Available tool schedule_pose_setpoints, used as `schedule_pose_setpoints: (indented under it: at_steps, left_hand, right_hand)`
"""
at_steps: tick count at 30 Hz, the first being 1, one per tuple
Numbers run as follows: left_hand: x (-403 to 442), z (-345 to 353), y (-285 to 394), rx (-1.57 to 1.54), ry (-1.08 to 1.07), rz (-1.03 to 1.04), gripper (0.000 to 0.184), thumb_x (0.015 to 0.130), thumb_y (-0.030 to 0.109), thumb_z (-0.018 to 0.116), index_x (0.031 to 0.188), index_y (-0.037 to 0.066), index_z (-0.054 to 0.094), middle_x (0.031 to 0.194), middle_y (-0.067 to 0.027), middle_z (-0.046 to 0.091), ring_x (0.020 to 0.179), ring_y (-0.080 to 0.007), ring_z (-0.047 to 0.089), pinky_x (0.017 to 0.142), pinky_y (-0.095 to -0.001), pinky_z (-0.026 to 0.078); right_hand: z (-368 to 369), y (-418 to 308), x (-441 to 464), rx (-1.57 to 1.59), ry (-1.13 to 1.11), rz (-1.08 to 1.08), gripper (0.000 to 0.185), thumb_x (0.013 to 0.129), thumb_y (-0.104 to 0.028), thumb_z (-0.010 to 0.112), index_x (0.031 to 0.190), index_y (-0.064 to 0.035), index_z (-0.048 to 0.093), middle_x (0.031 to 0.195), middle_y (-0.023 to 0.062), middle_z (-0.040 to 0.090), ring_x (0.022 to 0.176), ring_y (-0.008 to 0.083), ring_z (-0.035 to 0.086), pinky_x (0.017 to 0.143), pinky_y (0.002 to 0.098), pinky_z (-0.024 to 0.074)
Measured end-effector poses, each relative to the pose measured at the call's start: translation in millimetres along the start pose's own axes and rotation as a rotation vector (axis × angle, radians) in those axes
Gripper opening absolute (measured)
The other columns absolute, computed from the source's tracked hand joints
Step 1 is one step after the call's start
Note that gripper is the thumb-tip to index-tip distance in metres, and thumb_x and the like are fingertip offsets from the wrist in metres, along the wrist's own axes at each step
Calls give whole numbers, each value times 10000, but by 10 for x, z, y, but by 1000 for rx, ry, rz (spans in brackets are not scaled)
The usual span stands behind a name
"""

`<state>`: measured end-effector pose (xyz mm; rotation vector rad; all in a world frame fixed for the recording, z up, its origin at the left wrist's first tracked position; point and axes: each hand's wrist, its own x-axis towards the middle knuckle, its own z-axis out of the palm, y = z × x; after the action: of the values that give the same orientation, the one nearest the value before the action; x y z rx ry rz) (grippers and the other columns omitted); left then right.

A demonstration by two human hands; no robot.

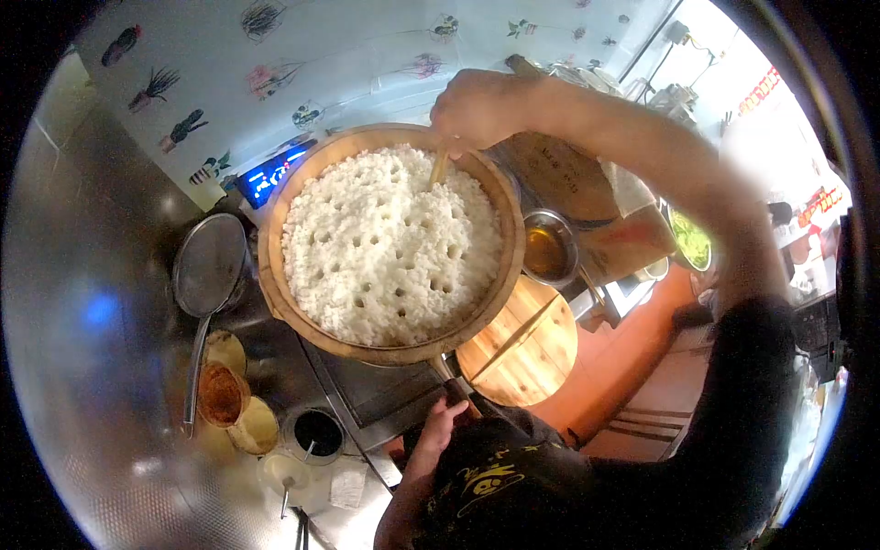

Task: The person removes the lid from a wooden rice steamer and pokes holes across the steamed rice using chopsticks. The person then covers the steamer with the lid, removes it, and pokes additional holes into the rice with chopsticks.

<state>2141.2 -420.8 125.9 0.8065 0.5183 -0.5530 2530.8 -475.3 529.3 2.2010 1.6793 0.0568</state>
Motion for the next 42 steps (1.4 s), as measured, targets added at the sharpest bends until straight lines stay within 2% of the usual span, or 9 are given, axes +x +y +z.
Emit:
schedule_pose_setpoints:
  at_steps: [5,8,11,17,23,28,31,39,42]
  left_hand:
    - [-13,-48,82,22,-80,-67,195,856,124,607,1028,35,584,958,-52,634,865,-178,608,806,-315,479]
    - [1,-82,-29,-26,-88,-69,195,845,124,619,1014,33,585,963,-61,632,900,-190,598,851,-325,451]
    - [53,-81,-90,-4,-2,-40,205,837,120,623,1017,30,586,970,-69,633,923,-202,591,891,-333,423]
    - [-4,13,31,69,80,11,245,836,112,620,1063,24,587,969,-69,635,909,-202,598,879,-327,432]
    - [-12,-30,36,-43,-60,-55,220,845,105,605,1053,36,588,955,-67,640,828,-190,632,771,-331,506]
    - [-67,84,91,-95,31,-92,243,852,108,602,1086,52,570,952,-62,641,828,-200,631,774,-339,509]
    - [-54,66,67,-109,5,-95,269,851,118,612,1108,59,561,952,-58,641,842,-199,631,776,-335,505]
    - [-75,9,68,-14,-51,-145,243,857,134,617,1086,75,561,971,-57,644,848,-196,632,746,-334,493]
    - [-81,47,2,-20,139,-145,219,862,145,614,1065,72,573,960,-67,646,848,-201,635,731,-335,496]
  right_hand:
    - [-47,-87,269,-409,-361,-231,189,828,-198,600,753,-48,686,690,118,659,666,299,639,636,424,513]
    - [241,147,376,-53,-228,-177,229,826,-210,593,730,-21,677,718,145,664,694,295,650,638,418,528]
    - [249,198,581,175,-531,44,265,840,-236,582,738,-3,659,724,160,655,717,289,652,656,429,533]
    - [7,-133,368,-207,-546,-58,316,870,-259,575,848,51,629,789,189,636,757,333,632,711,453,518]
    - [458,191,599,103,-453,33,328,857,-307,613,898,19,604,928,192,625,905,335,611,806,459,491]
    - [405,245,376,185,-219,-88,350,816,-344,655,929,-14,634,861,150,655,799,310,628,726,413,515]
    - [237,237,4,917,-60,256,371,806,-351,655,971,-19,656,836,145,673,736,258,633,655,392,520]
    - [722,257,20,664,56,134,290,824,-292,603,834,-16,693,662,92,668,598,168,624,597,328,501]
    - [340,401,-135,873,129,164,268,818,-259,600,757,-13,683,648,83,665,598,144,622,582,309,492]
